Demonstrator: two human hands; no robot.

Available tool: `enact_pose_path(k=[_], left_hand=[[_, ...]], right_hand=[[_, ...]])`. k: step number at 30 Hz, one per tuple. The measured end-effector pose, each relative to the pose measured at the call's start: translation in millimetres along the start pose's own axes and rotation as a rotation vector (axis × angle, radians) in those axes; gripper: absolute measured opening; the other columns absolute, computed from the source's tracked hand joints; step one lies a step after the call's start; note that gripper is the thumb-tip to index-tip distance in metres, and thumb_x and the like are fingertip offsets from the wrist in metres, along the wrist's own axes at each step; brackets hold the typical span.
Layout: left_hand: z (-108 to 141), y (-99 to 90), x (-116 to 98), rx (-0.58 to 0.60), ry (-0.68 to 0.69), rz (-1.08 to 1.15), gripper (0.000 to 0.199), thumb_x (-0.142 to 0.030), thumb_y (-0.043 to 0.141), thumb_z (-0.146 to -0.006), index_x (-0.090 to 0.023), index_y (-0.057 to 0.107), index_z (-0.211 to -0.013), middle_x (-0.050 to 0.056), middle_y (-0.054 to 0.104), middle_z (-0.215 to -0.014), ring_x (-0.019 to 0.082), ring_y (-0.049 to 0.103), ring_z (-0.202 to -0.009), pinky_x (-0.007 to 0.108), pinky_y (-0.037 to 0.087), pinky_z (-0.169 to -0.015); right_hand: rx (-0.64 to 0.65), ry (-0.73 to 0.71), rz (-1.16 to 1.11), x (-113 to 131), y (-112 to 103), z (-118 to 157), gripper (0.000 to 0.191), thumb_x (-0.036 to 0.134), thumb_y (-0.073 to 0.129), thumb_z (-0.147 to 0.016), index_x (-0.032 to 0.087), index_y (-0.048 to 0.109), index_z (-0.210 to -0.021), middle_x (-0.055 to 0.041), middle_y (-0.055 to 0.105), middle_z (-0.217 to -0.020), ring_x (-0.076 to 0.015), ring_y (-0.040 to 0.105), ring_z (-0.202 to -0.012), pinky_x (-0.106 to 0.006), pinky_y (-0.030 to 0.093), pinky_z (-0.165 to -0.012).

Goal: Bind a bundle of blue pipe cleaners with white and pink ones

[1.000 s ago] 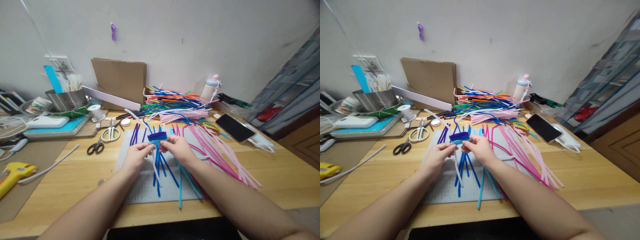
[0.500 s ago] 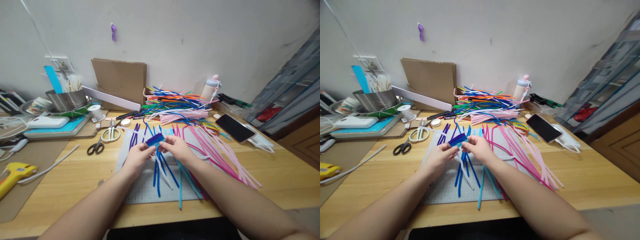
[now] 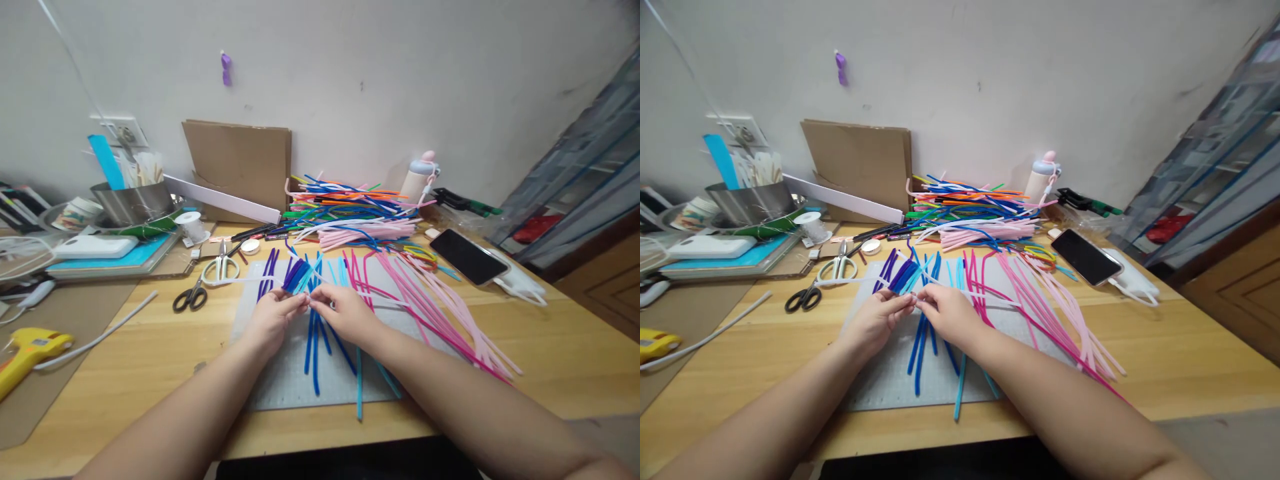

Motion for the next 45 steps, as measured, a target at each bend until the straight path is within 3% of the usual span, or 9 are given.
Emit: enact_pose_path(k=[17, 23, 27, 30, 33, 38, 40, 43, 45], left_hand=[[-2, -3.9, -2, -0.033, 0.024, 0.022, 0.02, -0.014, 0.072, -0.061, -0.012, 0.054, -0.069, 0.002, 0.063, -0.062, 0.013, 0.064, -0.064, 0.022, 0.052, -0.062], [-4, -8.4, 1, -0.06, 0.02, 0.032, 0.026, -0.013, 0.076, -0.054, -0.013, 0.052, -0.065, -0.001, 0.06, -0.059, 0.01, 0.061, -0.061, 0.02, 0.05, -0.06], [-3, -9.5, 1, -0.077, 0.023, 0.013, 0.028, -0.013, 0.077, -0.053, -0.013, 0.051, -0.063, -0.003, 0.057, -0.057, 0.008, 0.059, -0.057, 0.019, 0.049, -0.059], [-1, -5.8, 3, -0.061, -0.006, -0.008, 0.027, -0.013, 0.077, -0.052, -0.013, 0.053, -0.063, -0.001, 0.059, -0.059, 0.008, 0.058, -0.057, 0.019, 0.049, -0.059], [0, -2.1, 5, -0.039, -0.019, -0.029, 0.029, -0.012, 0.077, -0.051, -0.013, 0.052, -0.064, -0.001, 0.059, -0.06, 0.009, 0.058, -0.057, 0.02, 0.048, -0.058], [6, 10.0, 10, 0.14, -0.092, -0.174, 0.021, -0.02, 0.073, -0.06, -0.012, 0.058, -0.073, 0.003, 0.062, -0.066, 0.01, 0.058, -0.057, 0.019, 0.046, -0.052], [18, 18.8, 16, 0.298, -0.237, -0.354, 0.023, -0.033, 0.066, -0.068, -0.012, 0.061, -0.076, 0.007, 0.064, -0.067, 0.01, 0.056, -0.051, 0.017, 0.037, -0.039], [52, 36.3, 18, 0.666, -0.425, -0.623, 0.026, -0.039, 0.06, -0.071, -0.014, 0.063, -0.075, 0.008, 0.065, -0.064, 0.009, 0.051, -0.041, 0.017, 0.025, -0.032], [61, 42.2, 2, 0.716, -0.358, -0.654, 0.02, -0.036, 0.062, -0.07, -0.016, 0.062, -0.071, 0.005, 0.063, -0.06, 0.007, 0.045, -0.037, 0.018, 0.024, -0.033]], right_hand=[[-0.023, -0.024, 0.036, -1, -6, -2, 0.014, 0.021, 0.05, -0.08, 0.018, 0.063, -0.08, -0.0014, 0.063, -0.07, -0.0133, 0.055, -0.064, -0.024, 0.037, -0.058], [-0.032, -0.033, 0.09, 4, -9, -1, 0.014, 0.024, 0.048, -0.082, 0.019, 0.061, -0.078, -0.0013, 0.062, -0.07, -0.0136, 0.054, -0.064, -0.024, 0.037, -0.06], [-0.189, -0.116, 0.192, 20, -28, 3, 0.014, 0.026, 0.047, -0.083, 0.018, 0.058, -0.078, -0.0048, 0.061, -0.08, -0.0177, 0.053, -0.081, -0.029, 0.037, -0.074], [-0.359, -0.065, 0.247, 16, -45, 4, 0.013, 0.03, 0.051, -0.08, 0.018, 0.057, -0.084, -0.007, 0.06, -0.088, -0.0215, 0.051, -0.091, -0.035, 0.033, -0.083], [-0.327, 0.058, 0.113, -5, -43, -3, 0.017, 0.033, 0.051, -0.079, 0.018, 0.057, -0.084, -0.0056, 0.061, -0.085, -0.0196, 0.054, -0.084, -0.034, 0.036, -0.079], [-0.099, 0.202, -0.424, -28, -19, -13, 0.02, 0.034, 0.052, -0.077, 0.016, 0.055, -0.07, -0.0014, 0.06, -0.066, -0.0138, 0.056, -0.065, -0.027, 0.042, -0.066], [-0.084, 0.248, -0.493, -31, -18, -14, 0.02, 0.033, 0.054, -0.075, 0.015, 0.055, -0.067, -0.0014, 0.06, -0.062, -0.0134, 0.056, -0.061, -0.027, 0.043, -0.065], [-0.094, 0.279, -0.481, -34, -22, -14, 0.018, 0.031, 0.056, -0.073, 0.014, 0.057, -0.067, -0.0029, 0.062, -0.063, -0.0138, 0.057, -0.06, -0.028, 0.044, -0.064], [-0.052, 0.278, -0.459, -32, -20, -14, 0.016, 0.029, 0.055, -0.074, 0.014, 0.058, -0.068, -0.0031, 0.062, -0.062, -0.0141, 0.056, -0.059, -0.028, 0.044, -0.061]])
Point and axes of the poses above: each hand's wrist, its own z-axis away from the middle knuckle, its own y-axis out of the palm, x = y × z, the point moved 8 cm from there along -z, towards the middle knuckle
